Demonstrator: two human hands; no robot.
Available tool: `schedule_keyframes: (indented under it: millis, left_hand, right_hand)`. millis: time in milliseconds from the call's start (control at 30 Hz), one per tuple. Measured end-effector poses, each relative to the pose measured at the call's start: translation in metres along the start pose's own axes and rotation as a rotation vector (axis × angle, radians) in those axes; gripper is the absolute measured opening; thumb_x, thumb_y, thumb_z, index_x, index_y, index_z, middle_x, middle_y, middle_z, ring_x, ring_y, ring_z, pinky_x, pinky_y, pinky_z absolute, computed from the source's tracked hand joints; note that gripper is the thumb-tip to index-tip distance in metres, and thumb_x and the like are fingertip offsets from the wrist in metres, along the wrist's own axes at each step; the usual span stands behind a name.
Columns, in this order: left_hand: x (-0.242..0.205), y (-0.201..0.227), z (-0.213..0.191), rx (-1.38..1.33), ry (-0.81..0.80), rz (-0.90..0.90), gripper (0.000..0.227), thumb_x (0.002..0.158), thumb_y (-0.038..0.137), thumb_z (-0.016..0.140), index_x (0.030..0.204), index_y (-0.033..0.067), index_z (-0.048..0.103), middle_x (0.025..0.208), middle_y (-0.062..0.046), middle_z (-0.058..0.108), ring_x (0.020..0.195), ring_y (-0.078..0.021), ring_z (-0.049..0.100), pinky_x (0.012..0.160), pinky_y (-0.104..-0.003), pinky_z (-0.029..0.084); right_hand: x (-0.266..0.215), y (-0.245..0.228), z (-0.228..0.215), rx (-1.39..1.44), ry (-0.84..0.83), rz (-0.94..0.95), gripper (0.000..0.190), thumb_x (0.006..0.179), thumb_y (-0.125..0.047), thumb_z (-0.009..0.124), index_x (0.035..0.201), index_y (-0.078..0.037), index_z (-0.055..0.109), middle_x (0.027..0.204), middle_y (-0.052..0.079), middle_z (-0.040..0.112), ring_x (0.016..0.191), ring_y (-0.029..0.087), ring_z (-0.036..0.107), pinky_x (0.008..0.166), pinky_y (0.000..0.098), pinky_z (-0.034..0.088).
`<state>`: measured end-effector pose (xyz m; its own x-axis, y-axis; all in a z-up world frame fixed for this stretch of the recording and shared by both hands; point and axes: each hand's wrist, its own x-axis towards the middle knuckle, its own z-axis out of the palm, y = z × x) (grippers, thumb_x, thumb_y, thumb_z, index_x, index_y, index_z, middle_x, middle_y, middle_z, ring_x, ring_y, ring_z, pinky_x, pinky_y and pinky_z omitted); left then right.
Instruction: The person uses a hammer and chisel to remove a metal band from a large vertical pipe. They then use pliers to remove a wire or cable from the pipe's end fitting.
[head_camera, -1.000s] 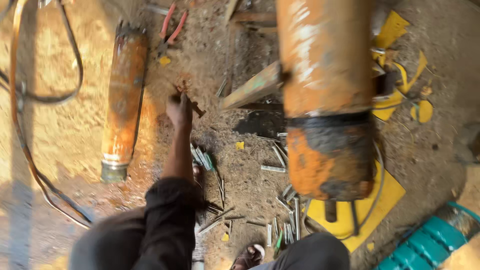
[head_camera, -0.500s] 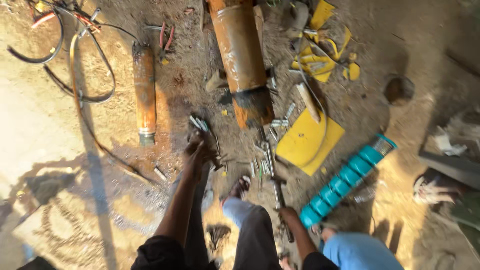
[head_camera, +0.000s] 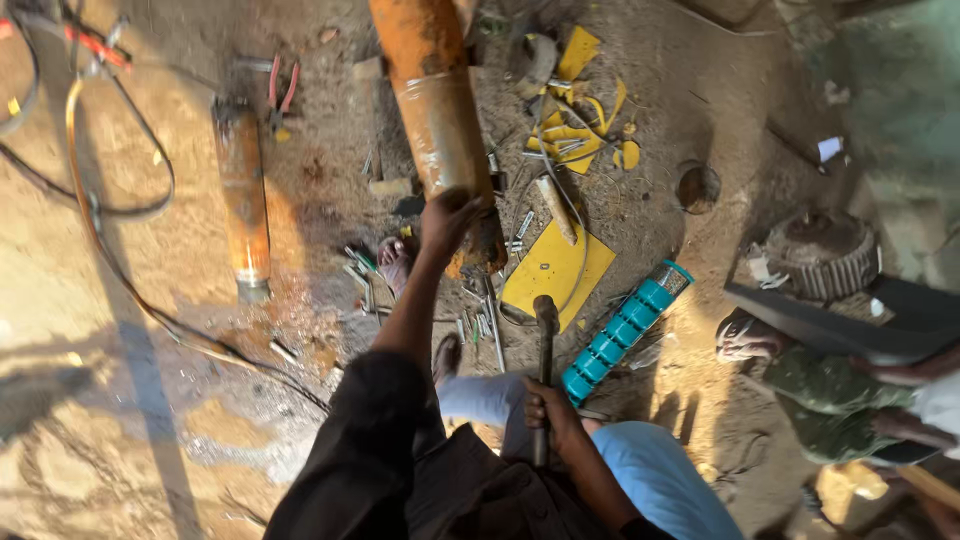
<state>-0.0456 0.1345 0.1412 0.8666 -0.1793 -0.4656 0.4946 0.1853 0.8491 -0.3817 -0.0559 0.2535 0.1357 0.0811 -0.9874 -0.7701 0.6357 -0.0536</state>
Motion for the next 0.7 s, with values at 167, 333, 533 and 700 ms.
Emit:
schedule_keyframes:
  millis: [167, 333, 533, 700]
  left_hand:
    - [0.077, -0.028, 0.029, 0.405, 0.086, 0.180, 0.024, 0.086, 0.022, 0.079, 0.101, 0.0036, 0.073, 0.086, -0.018, 0.076, 0.076, -0.0284, 0.075, 0.070, -0.042, 0.059]
    - [0.078, -0.030, 0.029, 0.500, 0.073, 0.120, 0.012, 0.093, 0.018, 0.068, 0.099, 0.0084, 0.071, 0.084, -0.019, 0.074, 0.079, -0.0353, 0.075, 0.071, -0.047, 0.059]
    - [0.057, 0.015, 0.023, 0.601, 0.048, 0.304, 0.017, 0.094, 0.024, 0.070, 0.103, 0.0091, 0.069, 0.092, -0.016, 0.074, 0.080, -0.0375, 0.071, 0.068, -0.049, 0.058]
    - [0.050, 0.028, 0.034, 0.747, 0.053, 0.415, 0.020, 0.088, 0.024, 0.075, 0.104, 0.0119, 0.073, 0.092, -0.010, 0.075, 0.089, -0.0339, 0.065, 0.073, -0.047, 0.056]
  right_hand:
    - [0.001, -0.015, 0.039, -0.140, 0.076, 0.028, 0.025, 0.093, -0.031, 0.071, 0.084, -0.019, 0.050, 0.058, -0.010, 0.038, 0.045, 0.004, 0.036, 0.043, 0.0240, 0.029]
    - [0.003, -0.025, 0.060, -0.215, 0.024, 0.142, 0.034, 0.100, -0.036, 0.069, 0.083, -0.018, 0.045, 0.060, -0.008, 0.040, 0.046, 0.005, 0.038, 0.044, 0.0258, 0.031]
    - [0.001, -0.082, 0.071, -0.354, 0.229, 0.239, 0.040, 0.096, -0.053, 0.059, 0.084, -0.017, 0.050, 0.056, -0.006, 0.040, 0.042, 0.008, 0.037, 0.041, 0.0279, 0.031]
    - [-0.049, -0.137, 0.056, -0.736, 0.426, -0.134, 0.040, 0.094, -0.050, 0.063, 0.083, -0.012, 0.054, 0.054, -0.002, 0.044, 0.040, 0.011, 0.042, 0.040, 0.0304, 0.036]
